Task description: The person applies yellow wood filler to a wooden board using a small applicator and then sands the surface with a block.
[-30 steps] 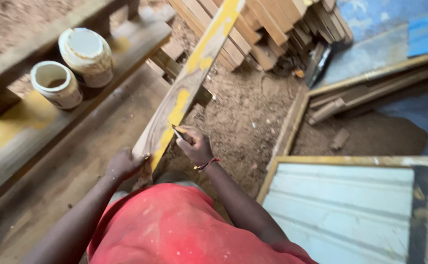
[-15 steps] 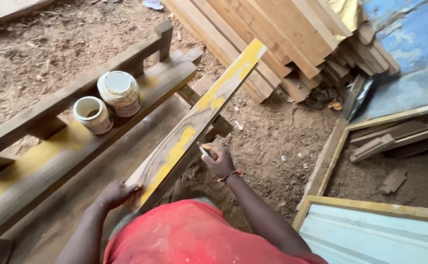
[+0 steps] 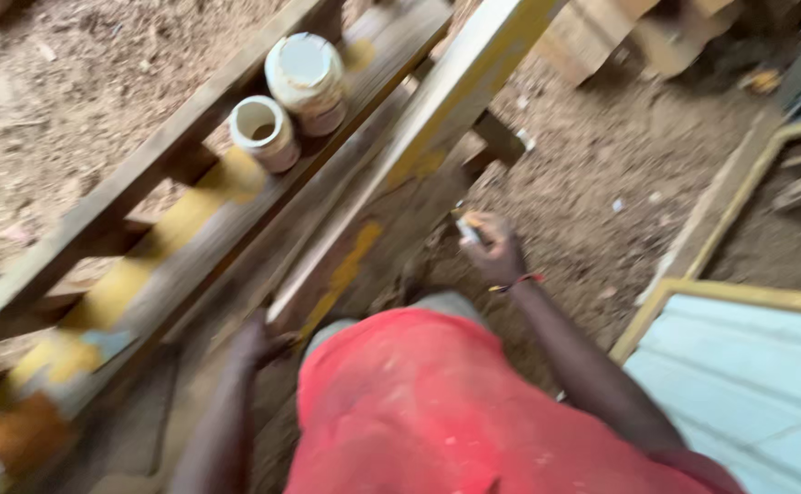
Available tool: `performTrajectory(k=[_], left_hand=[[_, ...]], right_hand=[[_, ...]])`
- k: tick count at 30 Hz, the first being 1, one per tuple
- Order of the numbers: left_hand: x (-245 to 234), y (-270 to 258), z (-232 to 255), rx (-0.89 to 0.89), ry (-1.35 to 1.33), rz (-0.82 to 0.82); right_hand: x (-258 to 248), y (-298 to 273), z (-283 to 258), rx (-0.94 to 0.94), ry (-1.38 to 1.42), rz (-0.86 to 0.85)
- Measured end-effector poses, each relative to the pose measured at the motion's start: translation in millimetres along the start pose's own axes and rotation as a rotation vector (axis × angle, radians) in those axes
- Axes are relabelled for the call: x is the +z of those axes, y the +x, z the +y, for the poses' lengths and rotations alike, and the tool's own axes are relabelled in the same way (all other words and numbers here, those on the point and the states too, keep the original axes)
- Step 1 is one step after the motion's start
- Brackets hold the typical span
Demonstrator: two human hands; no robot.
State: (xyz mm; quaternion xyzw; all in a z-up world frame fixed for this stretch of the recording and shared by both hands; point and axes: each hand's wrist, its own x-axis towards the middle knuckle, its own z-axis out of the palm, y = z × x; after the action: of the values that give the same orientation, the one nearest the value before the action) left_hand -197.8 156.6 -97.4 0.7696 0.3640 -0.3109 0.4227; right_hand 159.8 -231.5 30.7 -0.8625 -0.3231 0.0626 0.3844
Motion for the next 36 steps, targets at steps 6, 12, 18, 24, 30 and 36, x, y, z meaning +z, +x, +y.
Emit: performTrajectory(k=[6,12,18,24,30,36], left_hand=[[28,4,4,-0.003,0.383,0.407],[33,24,-1,-0.045,0.476,0.382],[68,37,-14,-0.034,0.396,0.314],[114,30,-13,-0.038,0.291,0.344],[127,38,-15,-0.097,0.112,0.253],[119,47,-8,-0.140,0.072,0.125]], right_hand=[[-39,-41,-38,0.199,-0.086,-0.072],[-57,-81,-26,0.218,-0.165,-0.182],[-53,-101,-14,0.196,-0.145,-0.241],[-51,-99,-20,0.801,0.469,-0.300],[-48,-67,-25,0.741,1.167,-0.357],[-50,-32,-54,0.824,1.160,-0.236]])
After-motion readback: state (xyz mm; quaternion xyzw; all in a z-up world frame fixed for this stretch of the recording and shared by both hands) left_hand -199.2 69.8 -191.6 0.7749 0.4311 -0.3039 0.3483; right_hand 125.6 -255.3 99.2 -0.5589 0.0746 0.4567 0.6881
